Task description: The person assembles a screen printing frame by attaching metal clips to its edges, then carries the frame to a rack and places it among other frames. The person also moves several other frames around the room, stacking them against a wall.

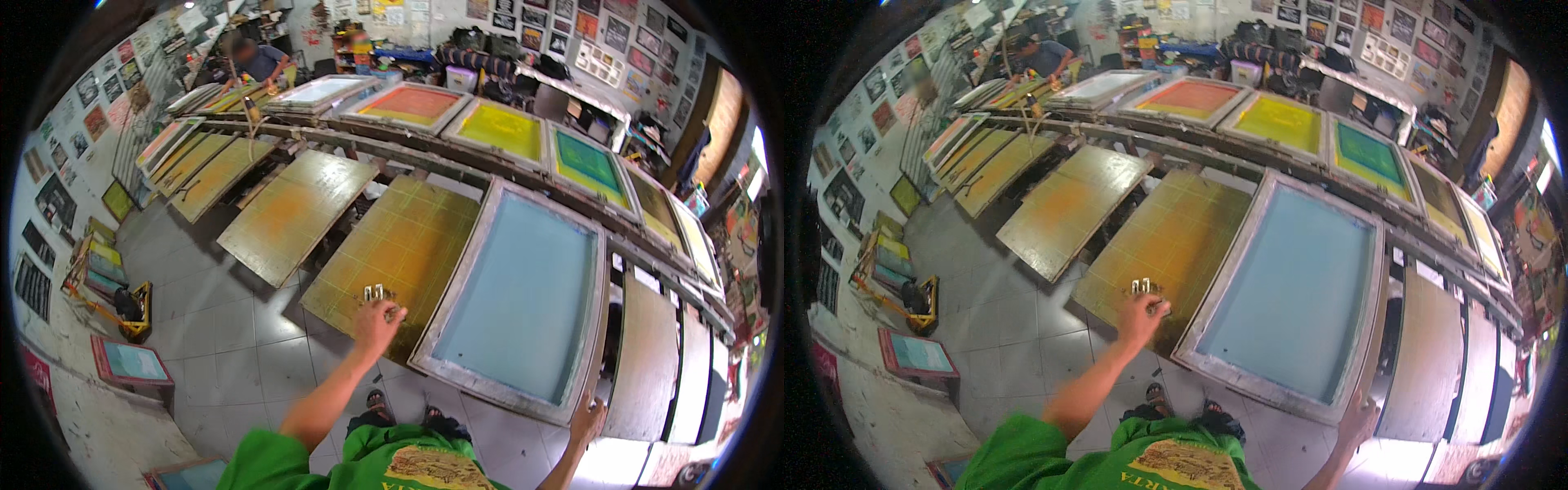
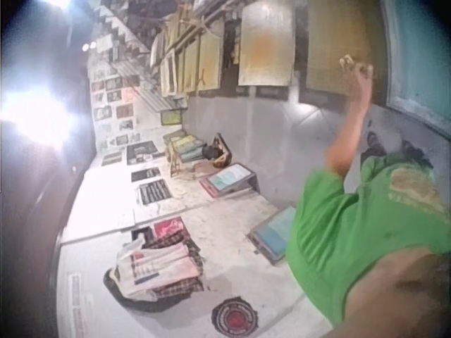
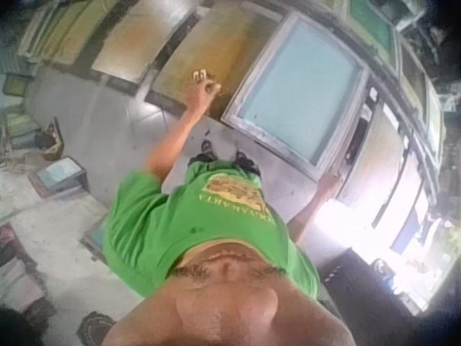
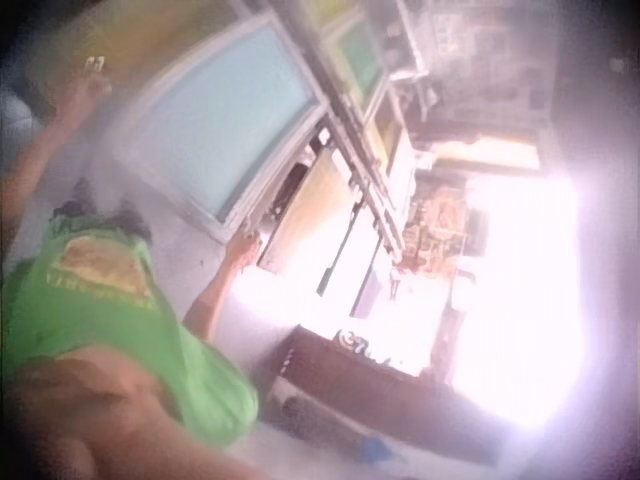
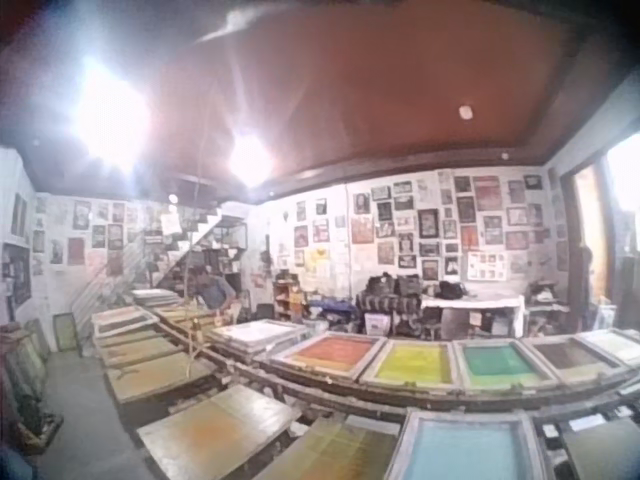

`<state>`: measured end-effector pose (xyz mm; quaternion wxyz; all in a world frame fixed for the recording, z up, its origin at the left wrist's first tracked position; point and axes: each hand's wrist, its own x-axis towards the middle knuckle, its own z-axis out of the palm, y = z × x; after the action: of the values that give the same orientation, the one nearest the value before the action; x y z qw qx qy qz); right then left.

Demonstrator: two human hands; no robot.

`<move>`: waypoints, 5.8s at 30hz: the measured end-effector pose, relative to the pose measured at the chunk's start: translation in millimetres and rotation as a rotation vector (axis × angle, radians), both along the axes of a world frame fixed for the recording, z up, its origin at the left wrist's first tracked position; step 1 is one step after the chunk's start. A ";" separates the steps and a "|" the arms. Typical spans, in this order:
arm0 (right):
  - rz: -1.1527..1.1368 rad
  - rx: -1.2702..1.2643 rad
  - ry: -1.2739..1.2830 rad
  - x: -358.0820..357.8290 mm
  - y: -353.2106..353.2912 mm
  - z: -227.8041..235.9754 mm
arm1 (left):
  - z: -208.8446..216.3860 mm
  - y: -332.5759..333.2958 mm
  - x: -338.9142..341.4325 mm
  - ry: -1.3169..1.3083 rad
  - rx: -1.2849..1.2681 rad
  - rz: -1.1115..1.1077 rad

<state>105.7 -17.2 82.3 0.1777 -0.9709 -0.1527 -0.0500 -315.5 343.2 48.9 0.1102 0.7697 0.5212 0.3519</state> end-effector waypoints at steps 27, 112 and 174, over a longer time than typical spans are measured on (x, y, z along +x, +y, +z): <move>0.172 0.261 0.575 22.5 -1.3 -69.5 | 49.7 -182.0 15.1 -0.302 -0.722 0.397; -0.202 0.363 0.200 -1052.4 377.6 -112.5 | -145.9 361.3 -932.0 -0.405 -0.775 -0.100; 1.122 0.176 0.784 -721.5 477.8 -163.0 | -225.7 160.8 -654.4 -0.805 -0.830 0.159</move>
<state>-615.8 460.7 -80.7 0.2968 -0.6736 -0.5519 0.3920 -969.9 504.0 -176.9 0.5652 0.4261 0.5889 0.3902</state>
